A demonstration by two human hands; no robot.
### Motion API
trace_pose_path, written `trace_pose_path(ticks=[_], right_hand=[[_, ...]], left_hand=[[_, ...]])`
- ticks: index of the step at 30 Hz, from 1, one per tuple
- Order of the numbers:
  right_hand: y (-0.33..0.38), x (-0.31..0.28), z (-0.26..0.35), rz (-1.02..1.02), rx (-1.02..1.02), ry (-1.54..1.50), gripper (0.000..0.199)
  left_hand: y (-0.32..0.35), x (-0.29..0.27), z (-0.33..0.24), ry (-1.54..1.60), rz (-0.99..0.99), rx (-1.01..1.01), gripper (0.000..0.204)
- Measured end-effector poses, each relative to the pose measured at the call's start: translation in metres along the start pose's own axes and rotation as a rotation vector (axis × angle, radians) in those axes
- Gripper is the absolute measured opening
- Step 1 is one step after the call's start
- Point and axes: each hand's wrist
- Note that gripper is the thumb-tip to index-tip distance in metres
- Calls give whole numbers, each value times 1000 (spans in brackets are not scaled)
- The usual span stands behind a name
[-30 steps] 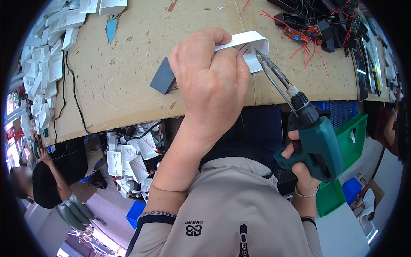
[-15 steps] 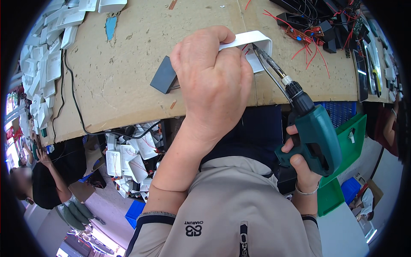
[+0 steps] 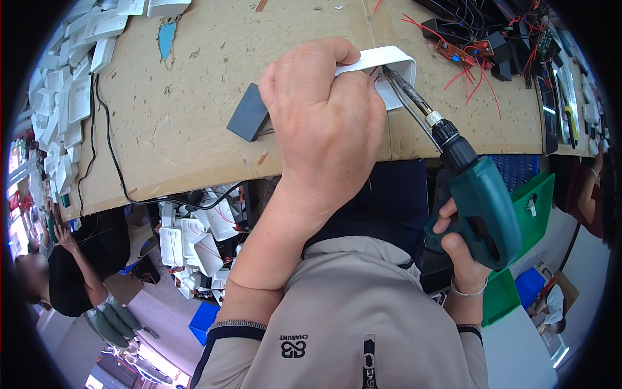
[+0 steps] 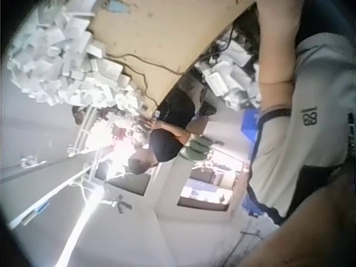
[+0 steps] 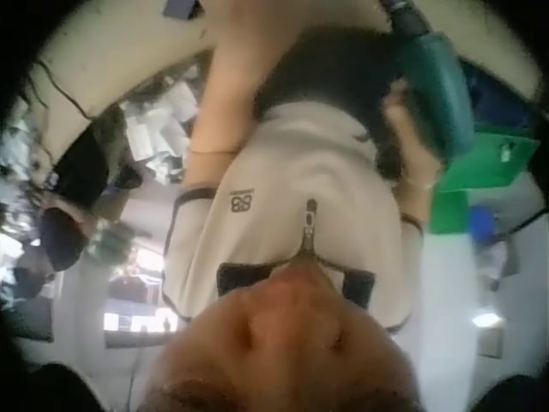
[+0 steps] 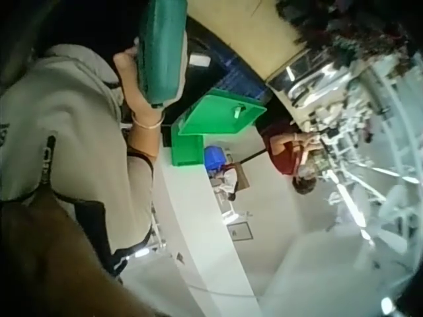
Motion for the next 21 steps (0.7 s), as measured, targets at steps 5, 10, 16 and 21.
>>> trace_pose_path(ticks=[5, 10, 16, 21], right_hand=[[-5, -2, 4, 63, -97, 107, 61], [-1, -1, 9, 28, -23, 119, 64], [0, 2, 12, 13, -13, 113, 64], [0, 4, 14, 19, -2, 114, 62]], left_hand=[[0, 0, 0, 7, -8, 5, 8], [0, -2, -1, -12, 12, -5, 8], [1, -2, -1, -13, 18, -3, 8], [0, -1, 0, -1, 17, -8, 9]])
Point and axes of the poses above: each hand's wrist, its own y-axis away from the middle knuckle, its own x-axis out of the palm, z = x × y, and after that the axes turned 8 degrees about -x, right-handed
